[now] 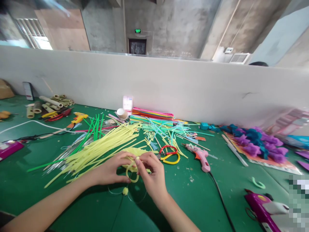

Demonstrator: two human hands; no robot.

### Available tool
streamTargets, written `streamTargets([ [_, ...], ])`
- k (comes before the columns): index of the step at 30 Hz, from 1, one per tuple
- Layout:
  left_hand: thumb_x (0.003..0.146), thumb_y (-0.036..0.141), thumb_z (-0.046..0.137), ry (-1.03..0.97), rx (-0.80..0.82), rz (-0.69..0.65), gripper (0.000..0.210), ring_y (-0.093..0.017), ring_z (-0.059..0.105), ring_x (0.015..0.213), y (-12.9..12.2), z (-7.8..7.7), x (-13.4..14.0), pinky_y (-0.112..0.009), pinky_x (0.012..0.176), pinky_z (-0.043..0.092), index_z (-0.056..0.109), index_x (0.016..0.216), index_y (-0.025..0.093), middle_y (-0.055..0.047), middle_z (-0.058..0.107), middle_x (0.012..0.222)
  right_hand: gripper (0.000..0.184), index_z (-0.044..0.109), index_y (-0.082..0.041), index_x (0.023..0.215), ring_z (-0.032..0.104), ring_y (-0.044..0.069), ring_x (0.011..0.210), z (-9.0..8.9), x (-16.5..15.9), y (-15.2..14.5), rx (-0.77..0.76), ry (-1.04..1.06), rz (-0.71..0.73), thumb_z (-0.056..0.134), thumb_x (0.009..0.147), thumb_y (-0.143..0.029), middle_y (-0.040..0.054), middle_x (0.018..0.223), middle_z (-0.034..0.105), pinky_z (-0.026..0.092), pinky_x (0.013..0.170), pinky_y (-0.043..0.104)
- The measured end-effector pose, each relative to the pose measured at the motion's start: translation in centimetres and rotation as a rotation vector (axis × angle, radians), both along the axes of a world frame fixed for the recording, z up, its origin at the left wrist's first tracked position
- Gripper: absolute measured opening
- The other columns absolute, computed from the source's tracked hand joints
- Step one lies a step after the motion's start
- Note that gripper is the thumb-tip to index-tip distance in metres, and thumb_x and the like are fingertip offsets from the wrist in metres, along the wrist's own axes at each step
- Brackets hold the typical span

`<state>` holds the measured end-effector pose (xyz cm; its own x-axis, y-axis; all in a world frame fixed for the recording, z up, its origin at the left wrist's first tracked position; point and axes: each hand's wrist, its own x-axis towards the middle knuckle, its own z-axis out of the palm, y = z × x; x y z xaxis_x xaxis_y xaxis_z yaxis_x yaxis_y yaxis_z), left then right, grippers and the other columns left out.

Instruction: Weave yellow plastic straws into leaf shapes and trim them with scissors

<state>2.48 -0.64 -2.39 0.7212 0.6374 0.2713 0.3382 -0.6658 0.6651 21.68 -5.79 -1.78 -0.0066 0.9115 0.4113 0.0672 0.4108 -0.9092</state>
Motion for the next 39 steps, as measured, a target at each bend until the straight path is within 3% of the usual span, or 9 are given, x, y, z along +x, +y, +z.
streamTargets([
  [4, 0.07, 0.044, 0.075, 0.049, 0.034, -0.064, 0.045, -0.025, 0.051, 0.116, 0.3, -0.6, 0.2, -0.038, 0.102, 0.034, 0.066, 0.11, 0.027, -0.006, 0.061, 0.122, 0.015, 0.065, -0.02, 0.081, 0.054, 0.01, 0.057, 0.2, 0.2, 0.1, 0.02, -0.037, -0.011, 0.058, 0.089, -0.031, 0.0036, 0.083, 0.056, 0.048, 0.05, 0.023],
  [12, 0.071, 0.044, 0.075, 0.043, 0.051, 0.024, 0.04, -0.024, 0.052, 0.115, 0.1, -1.8, 0.9, -0.036, 0.1, 0.036, 0.069, 0.106, 0.027, -0.006, 0.061, 0.122, 0.015, 0.067, -0.02, 0.083, 0.059, 0.012, 0.063, 0.6, 0.4, 0.3, 0.026, -0.109, -0.047, 0.059, 0.088, -0.032, 0.0045, 0.085, 0.059, 0.051, 0.054, 0.024],
  [16, 0.07, 0.048, 0.074, 0.074, 0.065, 0.031, 0.044, -0.026, 0.051, 0.119, 0.0, -1.7, 0.8, -0.039, 0.104, 0.033, 0.07, 0.109, 0.028, -0.007, 0.062, 0.124, 0.017, 0.067, -0.021, 0.085, 0.063, 0.015, 0.071, 0.2, 0.7, 0.9, 0.017, -0.112, -0.068, 0.058, 0.088, -0.035, 0.0049, 0.087, 0.061, 0.055, 0.062, 0.027],
  [25, 0.072, 0.052, 0.071, 0.18, 0.003, 0.043, 0.042, -0.03, 0.042, 0.132, 0.0, -1.5, 0.9, -0.046, 0.11, 0.024, 0.071, 0.107, 0.029, -0.006, 0.055, 0.136, 0.018, 0.065, -0.02, 0.081, 0.056, 0.015, 0.067, 1.1, 0.7, 1.1, 0.04, -0.16, -0.152, 0.058, 0.088, -0.036, 0.0047, 0.083, 0.061, 0.05, 0.056, 0.025],
  [33, 0.07, 0.044, 0.076, 0.155, -0.025, 0.047, 0.025, -0.03, 0.047, 0.128, -0.1, -1.2, 1.2, -0.045, 0.11, 0.025, 0.075, 0.085, 0.025, -0.006, 0.06, 0.13, 0.014, 0.064, -0.021, 0.08, 0.058, 0.016, 0.075, 2.3, 0.2, 1.4, 0.126, -0.262, -0.07, 0.057, 0.089, -0.028, 0.0048, 0.083, 0.062, 0.048, 0.061, 0.026],
  [39, 0.073, 0.045, 0.073, 0.163, -0.004, 0.021, 0.024, -0.027, 0.045, 0.128, -0.1, -1.2, 1.1, -0.041, 0.11, 0.023, 0.074, 0.087, 0.025, -0.003, 0.062, 0.128, 0.014, 0.064, -0.02, 0.079, 0.057, 0.015, 0.071, 2.8, 0.1, 1.4, 0.176, -0.32, -0.062, 0.057, 0.089, -0.025, 0.0039, 0.08, 0.063, 0.046, 0.06, 0.025],
])
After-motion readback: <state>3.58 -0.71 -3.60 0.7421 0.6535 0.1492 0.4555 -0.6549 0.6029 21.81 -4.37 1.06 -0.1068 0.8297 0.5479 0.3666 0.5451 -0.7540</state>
